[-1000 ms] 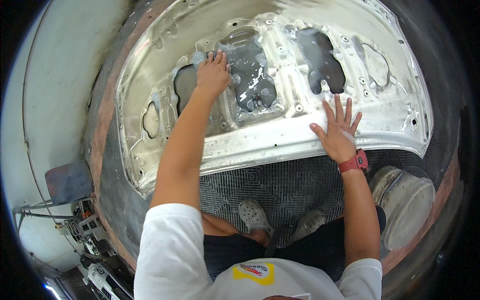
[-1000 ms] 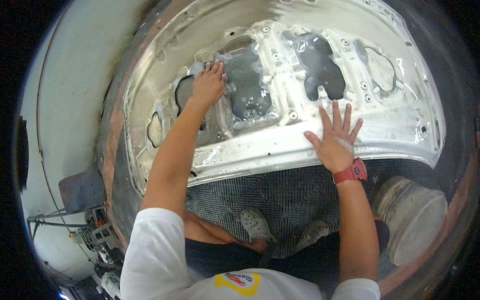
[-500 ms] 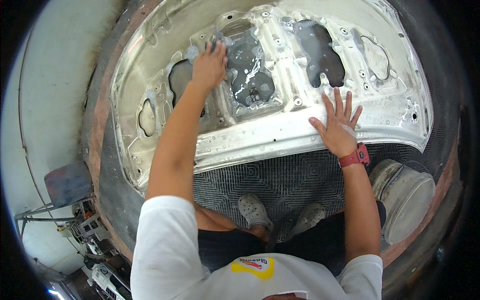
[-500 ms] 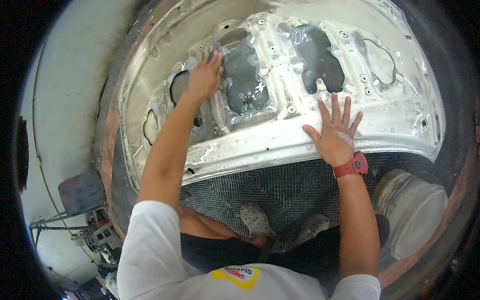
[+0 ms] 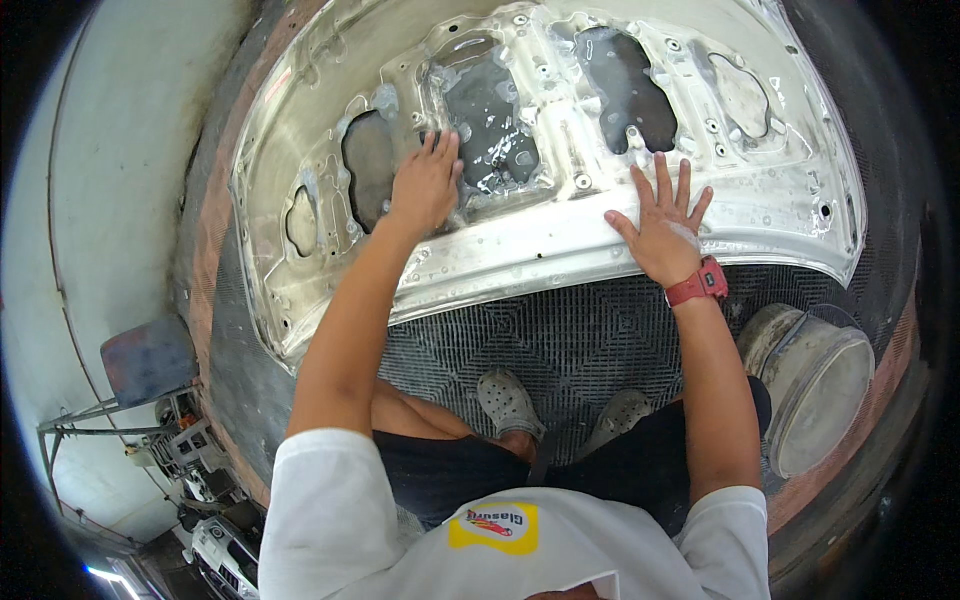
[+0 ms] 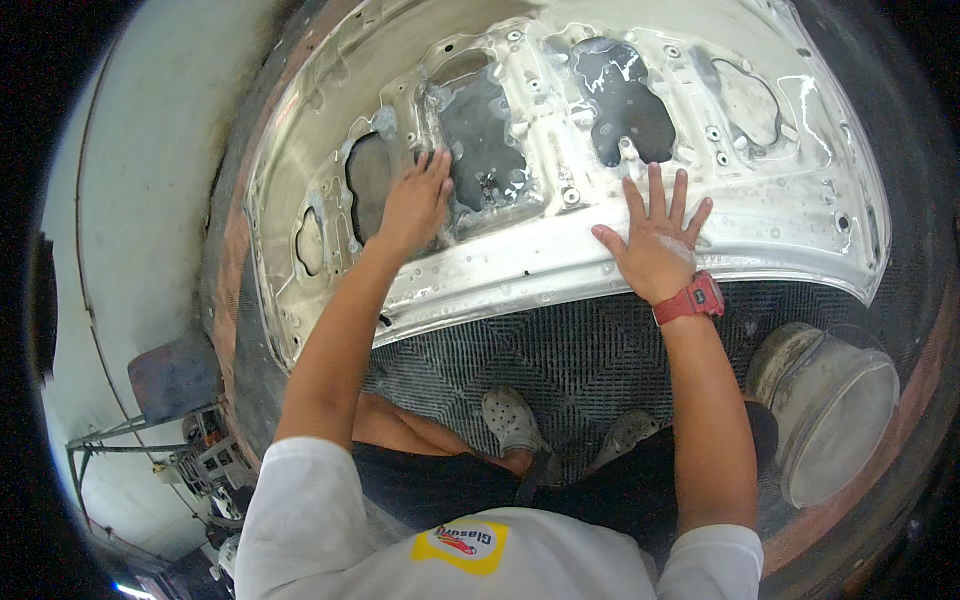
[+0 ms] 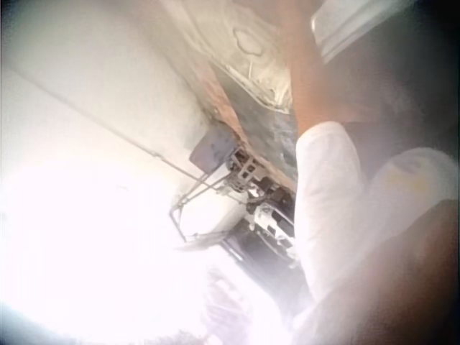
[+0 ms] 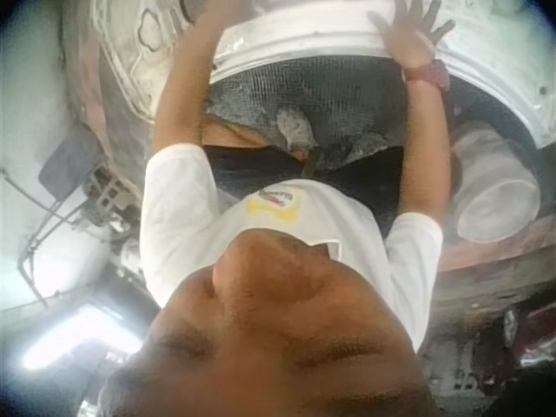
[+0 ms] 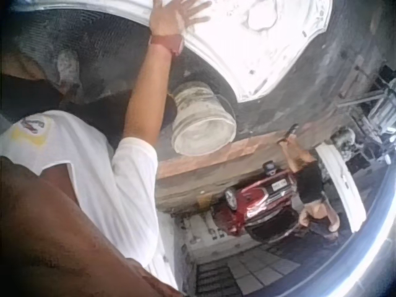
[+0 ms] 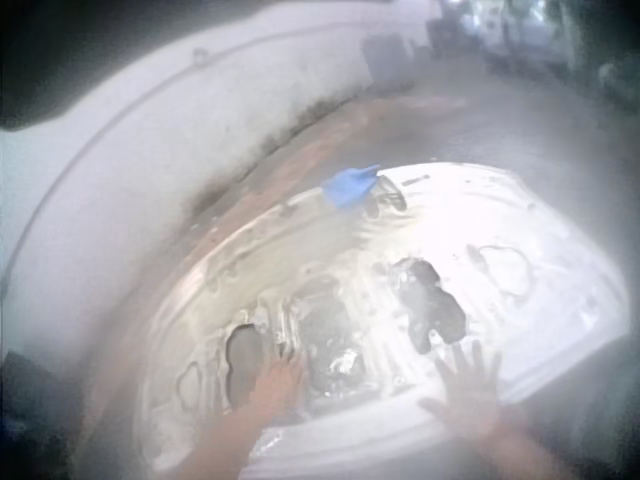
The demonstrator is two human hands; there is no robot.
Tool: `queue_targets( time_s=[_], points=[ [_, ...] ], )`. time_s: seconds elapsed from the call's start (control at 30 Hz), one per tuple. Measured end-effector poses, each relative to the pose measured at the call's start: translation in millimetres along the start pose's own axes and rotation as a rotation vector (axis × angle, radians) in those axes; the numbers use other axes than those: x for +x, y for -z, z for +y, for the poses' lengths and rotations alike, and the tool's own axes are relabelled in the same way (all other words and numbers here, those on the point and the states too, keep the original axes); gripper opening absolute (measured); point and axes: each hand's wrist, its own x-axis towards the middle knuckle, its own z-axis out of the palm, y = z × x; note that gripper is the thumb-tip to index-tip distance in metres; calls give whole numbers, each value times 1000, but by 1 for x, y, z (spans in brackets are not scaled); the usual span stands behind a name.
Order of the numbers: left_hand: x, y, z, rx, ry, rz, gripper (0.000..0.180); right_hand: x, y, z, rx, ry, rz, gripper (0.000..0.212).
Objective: The person scrubs the underside of a white car hood with a dark sponge, repeatedly dipping it into a bucket of water and wiping different sections of the metal surface. The person works methodically across the hood's contours, rinsing the sponge and continuing to clean the same areas.
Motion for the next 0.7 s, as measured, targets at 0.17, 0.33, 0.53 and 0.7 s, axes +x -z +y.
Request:
queue_targets(
  time_s=[0.17,0.33,0.53,0.7],
  points=[
    [14,13,-20,26,2,-15,53,1,0,-6,26,23,30,85],
    [2,27,0,-24,56,-164,53,1,-2,-4,30,21,25,85],
    [-6,33,-15,63,-134,-177,53,0,-3,4,-10,-9,18,85],
    [55,16,-76,245,15,-59,55,1,0,-14,-2,38,17,85]
  ],
)
